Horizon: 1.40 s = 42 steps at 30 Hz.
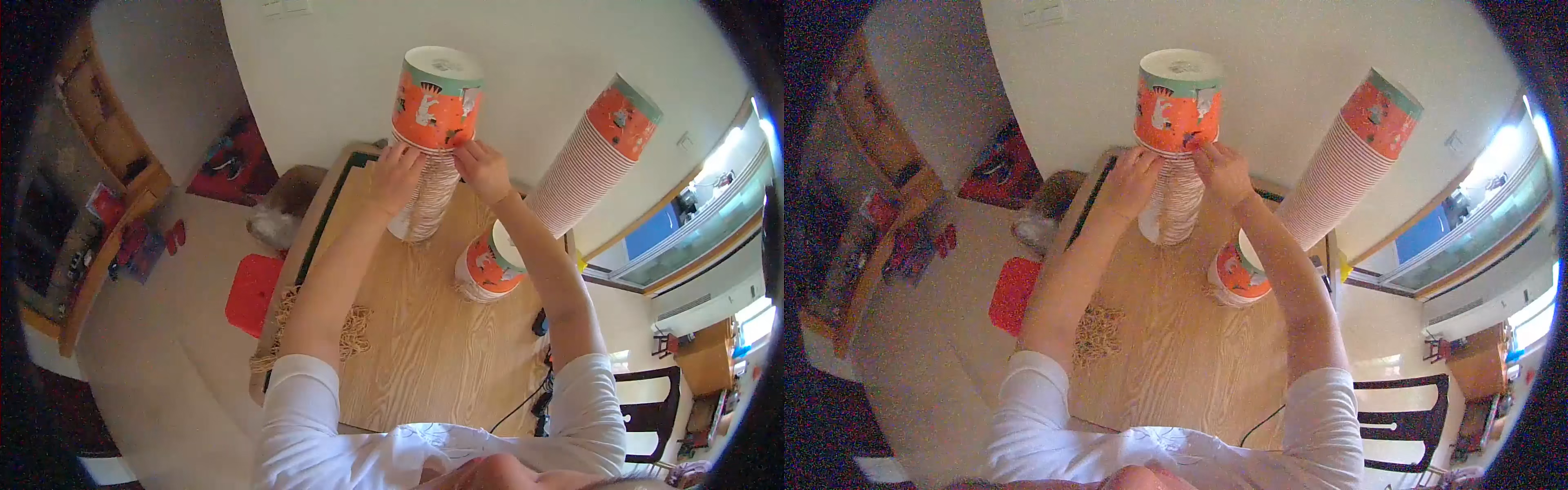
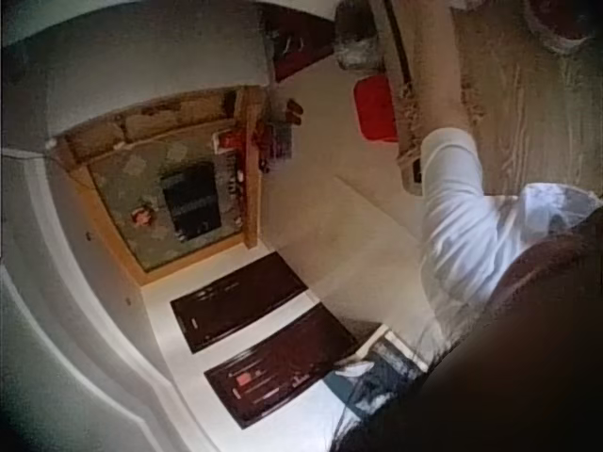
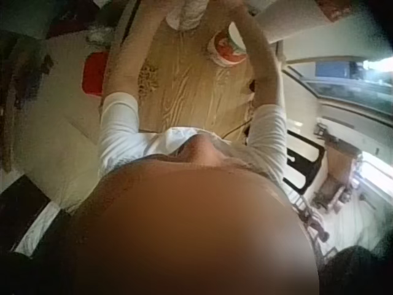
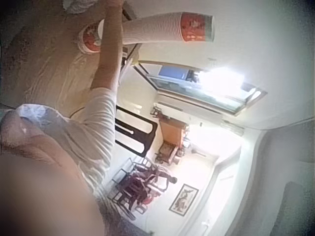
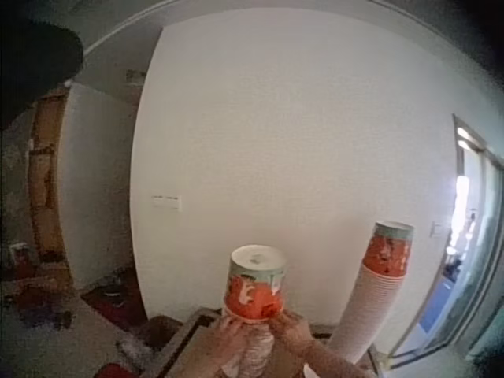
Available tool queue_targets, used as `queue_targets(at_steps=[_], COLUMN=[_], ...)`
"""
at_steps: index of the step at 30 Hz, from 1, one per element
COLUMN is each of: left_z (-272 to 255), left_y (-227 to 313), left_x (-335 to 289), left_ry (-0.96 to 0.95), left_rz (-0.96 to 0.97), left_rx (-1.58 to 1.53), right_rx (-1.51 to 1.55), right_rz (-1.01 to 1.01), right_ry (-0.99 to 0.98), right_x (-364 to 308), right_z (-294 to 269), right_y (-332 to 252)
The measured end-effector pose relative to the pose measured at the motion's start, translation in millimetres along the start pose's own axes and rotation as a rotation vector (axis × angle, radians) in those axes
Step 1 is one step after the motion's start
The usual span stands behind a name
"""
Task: Organizing and inspecting patterned paper cups on a table.
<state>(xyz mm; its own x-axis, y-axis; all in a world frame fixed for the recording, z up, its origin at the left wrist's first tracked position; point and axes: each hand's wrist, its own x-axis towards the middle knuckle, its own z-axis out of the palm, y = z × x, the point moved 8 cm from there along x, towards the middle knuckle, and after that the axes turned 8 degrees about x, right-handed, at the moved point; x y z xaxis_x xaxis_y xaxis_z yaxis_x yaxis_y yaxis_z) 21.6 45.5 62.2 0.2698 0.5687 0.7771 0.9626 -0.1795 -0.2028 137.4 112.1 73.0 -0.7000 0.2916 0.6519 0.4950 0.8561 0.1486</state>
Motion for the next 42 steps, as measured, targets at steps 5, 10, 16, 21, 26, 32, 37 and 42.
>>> queue_targets(at_steps=[5,10,16,21,26,32,37,42], left_z=[-8.4,-0.7,-8.6,-7.6,-10.9,-4.4,-1.6,-1.8], left_y=[8.0,1.5,3.8,6.0,7.4,5.9,8.6,8.3], left_x=[0.4,-3.4,1.2,0.6,4.9,-1.3,1.5,-1.5], left_ry=[0.175,0.252,0.242,0.184,0.149,0.198,0.164,0.201], left_rz=[0.020,-0.056,0.021,0.013,0.017,-0.038,-0.004,-0.014], left_rx=[-0.004,-0.048,-0.020,-0.008,0.028,-0.046,-0.027,-0.026], right_rx=[0.032,0.053,0.076,0.085,0.243,0.293,0.280,0.213], right_rz=[-0.094,-0.074,-0.058,0.031,0.060,0.033,0.045,0.068], right_ry=[0.161,0.135,-0.057,0.488,0.194,0.134,0.114,0.115], right_x=[-4.1,-0.7,4.7,54.9,97.0,103.6,104.7,103.2], right_z=[-17.4,-16.7,-18.1,-99.6,-96.2,-95.4,-97.7,-96.1], right_y=[-6.1,-11.8,-8.0,-2.5,23.0,26.9,24.4,21.7])
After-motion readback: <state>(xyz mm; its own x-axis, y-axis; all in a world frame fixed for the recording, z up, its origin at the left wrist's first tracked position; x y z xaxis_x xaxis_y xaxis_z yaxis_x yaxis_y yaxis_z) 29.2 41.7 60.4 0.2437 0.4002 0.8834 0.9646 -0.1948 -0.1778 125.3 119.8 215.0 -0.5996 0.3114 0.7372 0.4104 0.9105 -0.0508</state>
